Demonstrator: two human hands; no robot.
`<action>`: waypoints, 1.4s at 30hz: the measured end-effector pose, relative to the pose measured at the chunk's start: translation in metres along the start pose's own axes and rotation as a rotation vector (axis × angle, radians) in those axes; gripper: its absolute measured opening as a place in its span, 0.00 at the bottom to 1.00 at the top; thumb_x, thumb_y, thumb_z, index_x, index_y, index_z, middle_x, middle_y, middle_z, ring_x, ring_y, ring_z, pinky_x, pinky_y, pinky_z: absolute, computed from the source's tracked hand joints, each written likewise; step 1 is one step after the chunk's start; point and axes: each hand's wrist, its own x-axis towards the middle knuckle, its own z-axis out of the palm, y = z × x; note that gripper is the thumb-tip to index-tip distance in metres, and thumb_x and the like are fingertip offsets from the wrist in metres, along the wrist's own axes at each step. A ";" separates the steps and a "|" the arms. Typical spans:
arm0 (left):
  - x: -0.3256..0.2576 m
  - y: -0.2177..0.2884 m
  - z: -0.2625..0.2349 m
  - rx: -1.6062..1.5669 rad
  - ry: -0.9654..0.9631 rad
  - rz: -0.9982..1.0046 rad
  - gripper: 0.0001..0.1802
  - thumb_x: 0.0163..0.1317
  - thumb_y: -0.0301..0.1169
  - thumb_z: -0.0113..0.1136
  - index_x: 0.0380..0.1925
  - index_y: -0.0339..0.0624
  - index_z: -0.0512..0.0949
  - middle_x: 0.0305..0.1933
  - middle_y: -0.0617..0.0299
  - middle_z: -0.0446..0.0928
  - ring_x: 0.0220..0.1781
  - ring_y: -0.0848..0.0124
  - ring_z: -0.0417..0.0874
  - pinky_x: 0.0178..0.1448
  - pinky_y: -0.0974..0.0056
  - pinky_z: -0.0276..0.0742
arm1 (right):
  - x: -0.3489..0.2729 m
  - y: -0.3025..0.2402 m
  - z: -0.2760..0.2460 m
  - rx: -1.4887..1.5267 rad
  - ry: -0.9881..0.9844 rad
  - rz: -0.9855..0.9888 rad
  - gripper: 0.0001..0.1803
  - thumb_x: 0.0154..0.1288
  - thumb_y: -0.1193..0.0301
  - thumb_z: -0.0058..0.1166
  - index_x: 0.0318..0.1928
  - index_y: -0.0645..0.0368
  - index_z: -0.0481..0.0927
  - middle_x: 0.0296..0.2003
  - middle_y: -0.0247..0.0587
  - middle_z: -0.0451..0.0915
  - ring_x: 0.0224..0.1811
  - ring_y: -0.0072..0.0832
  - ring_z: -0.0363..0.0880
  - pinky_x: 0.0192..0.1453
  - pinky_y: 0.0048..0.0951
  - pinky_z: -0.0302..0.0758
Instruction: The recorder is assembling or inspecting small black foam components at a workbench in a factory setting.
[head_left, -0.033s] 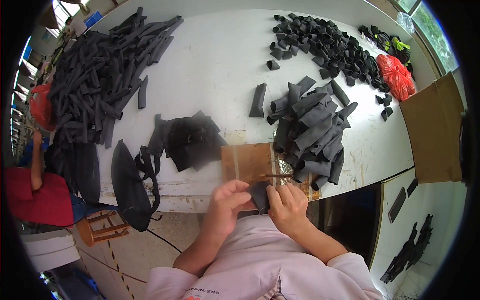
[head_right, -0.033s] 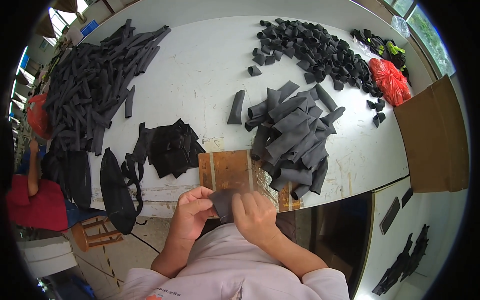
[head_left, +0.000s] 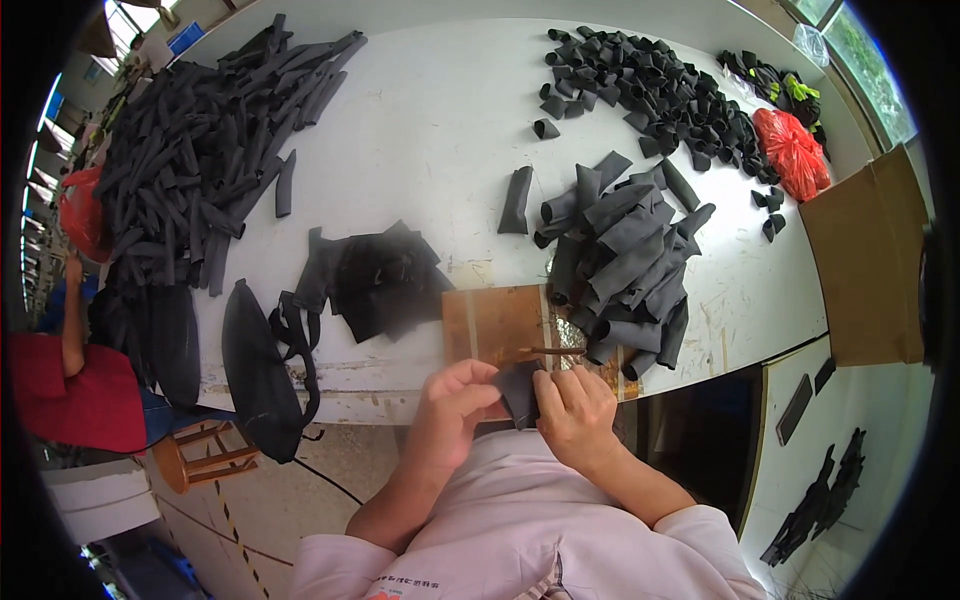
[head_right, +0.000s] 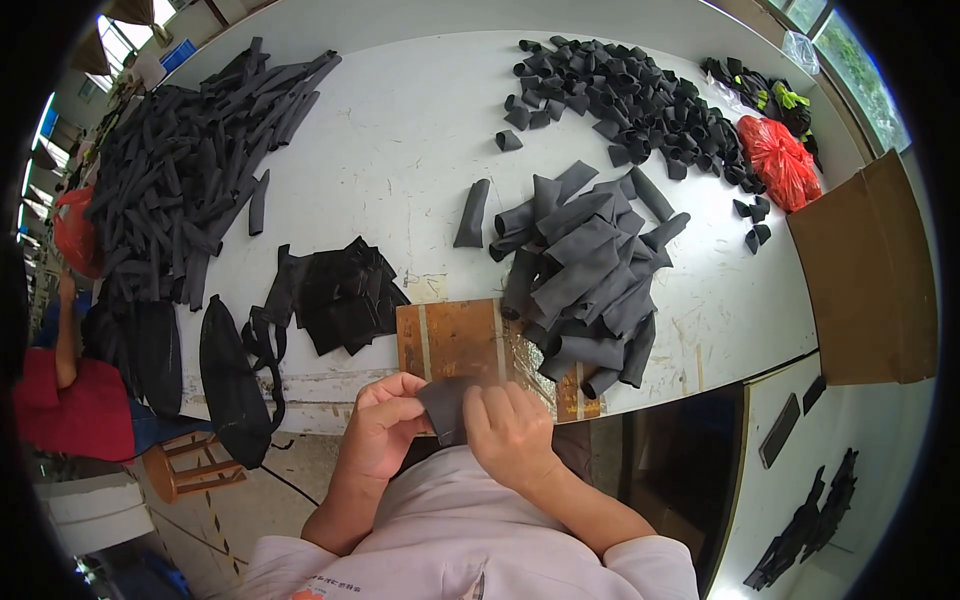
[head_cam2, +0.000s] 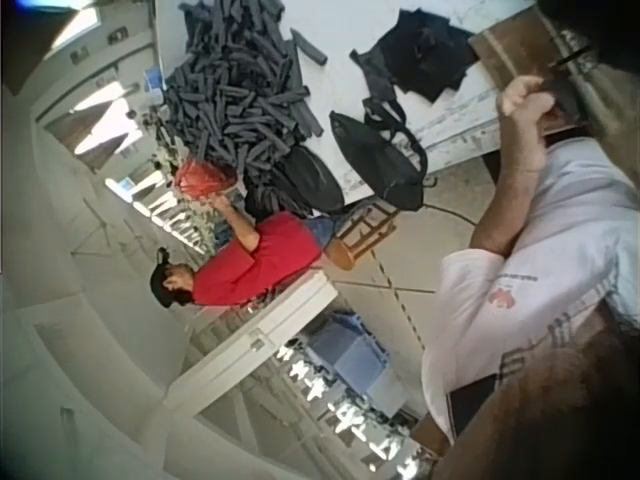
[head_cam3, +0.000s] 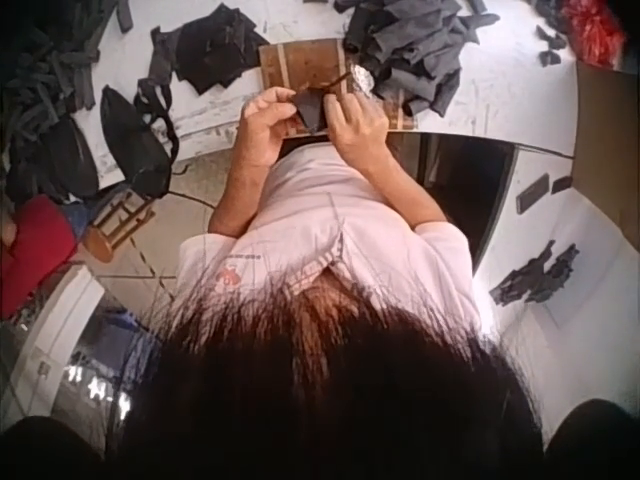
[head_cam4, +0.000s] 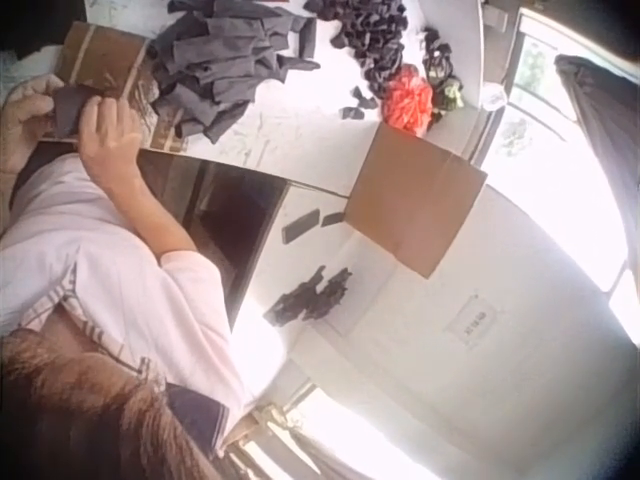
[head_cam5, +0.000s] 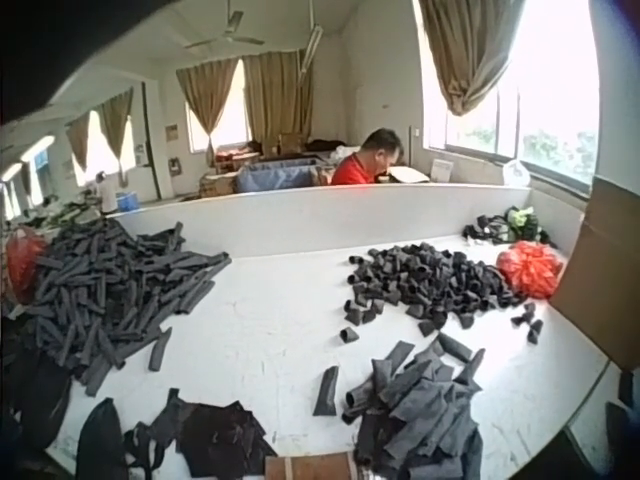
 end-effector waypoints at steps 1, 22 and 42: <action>0.002 0.000 0.000 0.033 0.035 -0.010 0.08 0.49 0.22 0.51 0.31 0.34 0.73 0.29 0.61 0.76 0.30 0.74 0.77 0.37 0.69 0.75 | 0.002 0.002 0.000 -0.027 0.037 -0.035 0.16 0.31 0.75 0.50 0.29 0.62 0.72 0.20 0.37 0.65 0.20 0.30 0.66 0.21 0.28 0.63; 0.007 -0.042 -0.004 1.072 0.444 0.715 0.06 0.49 0.18 0.57 0.29 0.35 0.74 0.23 0.55 0.76 0.22 0.68 0.79 0.27 0.67 0.73 | -0.001 -0.006 0.006 0.360 -0.070 0.090 0.16 0.49 0.77 0.57 0.41 0.65 0.72 0.35 0.45 0.73 0.29 0.37 0.75 0.31 0.29 0.74; 0.008 -0.016 -0.012 -0.199 -0.047 0.027 0.16 0.43 0.15 0.52 0.35 0.36 0.69 0.28 0.62 0.73 0.24 0.79 0.72 0.20 0.77 0.63 | -0.002 -0.002 0.021 1.002 -0.085 0.660 0.02 0.49 0.79 0.55 0.27 0.62 0.76 0.26 0.34 0.73 0.24 0.24 0.71 0.27 0.21 0.68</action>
